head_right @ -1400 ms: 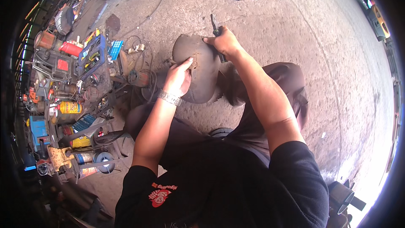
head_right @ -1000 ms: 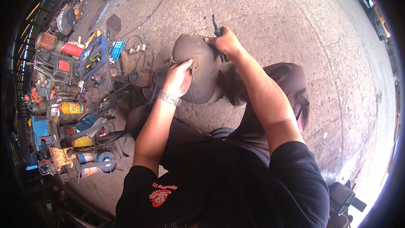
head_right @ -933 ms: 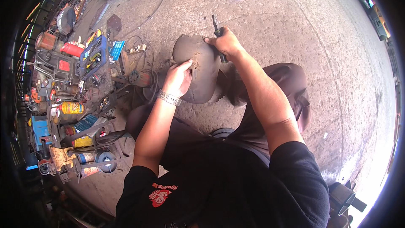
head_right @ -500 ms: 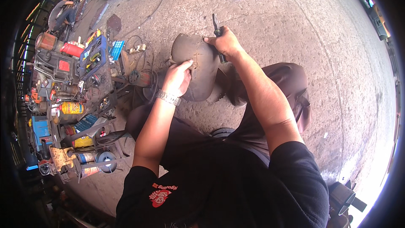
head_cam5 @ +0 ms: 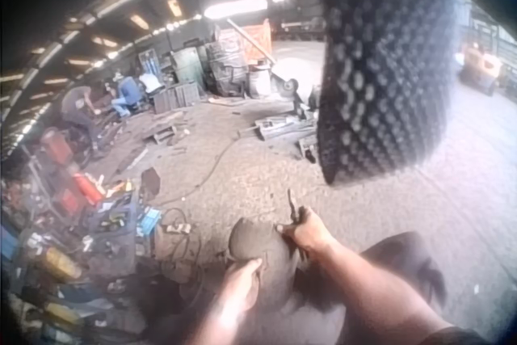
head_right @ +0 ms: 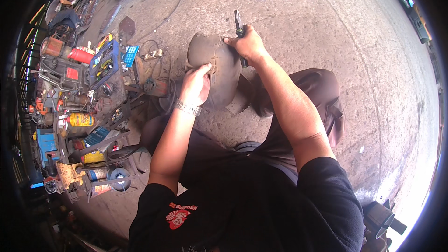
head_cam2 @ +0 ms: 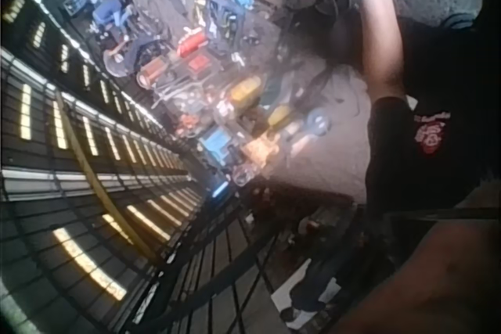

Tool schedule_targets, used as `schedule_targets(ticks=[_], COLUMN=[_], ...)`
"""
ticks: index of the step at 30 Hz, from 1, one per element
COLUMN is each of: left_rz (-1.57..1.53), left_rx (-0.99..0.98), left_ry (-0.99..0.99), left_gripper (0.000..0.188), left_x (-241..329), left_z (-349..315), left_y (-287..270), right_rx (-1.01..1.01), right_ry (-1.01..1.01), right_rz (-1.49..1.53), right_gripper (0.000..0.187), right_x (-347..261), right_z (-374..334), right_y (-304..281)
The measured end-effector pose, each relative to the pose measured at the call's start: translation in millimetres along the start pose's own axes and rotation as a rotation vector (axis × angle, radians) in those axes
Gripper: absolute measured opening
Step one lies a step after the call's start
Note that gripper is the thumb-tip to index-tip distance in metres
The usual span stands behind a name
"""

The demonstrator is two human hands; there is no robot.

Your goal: The person sits on the floor and uses a knife and pliers to cut and pry a rectangular section out of a large grey plastic part. They remove the cut piece and continue to trim the edges of the opening.

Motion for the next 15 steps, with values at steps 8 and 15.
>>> schedule_targets(ticks=[8, 15], left_rz=[0.128, 0.103], left_rx=[0.139, 0.048], left_ry=[0.093, 0.087], left_gripper=[0.018, 0.022], left_x=[-2.6, 10.9], left_z=[2.7, -4.6], left_y=[0.8, 12.6], right_rx=[-0.007, 0.043], right_ry=[0.024, 0.044], right_rz=[-0.04, -0.037], right_gripper=[0.085, 0.083], right_x=[-4.4, -10.2], right_z=[-2.4, -5.9], right_y=[5.8, 4.5])
Point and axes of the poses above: each hand's wrist, its own z-axis towards the middle knuckle, its own y-axis out of the palm, x = y × z, the point moved 1 cm from there along z, towards the middle knuckle, and after that the axes turned 3 degrees about z, right-handed, at the moved point
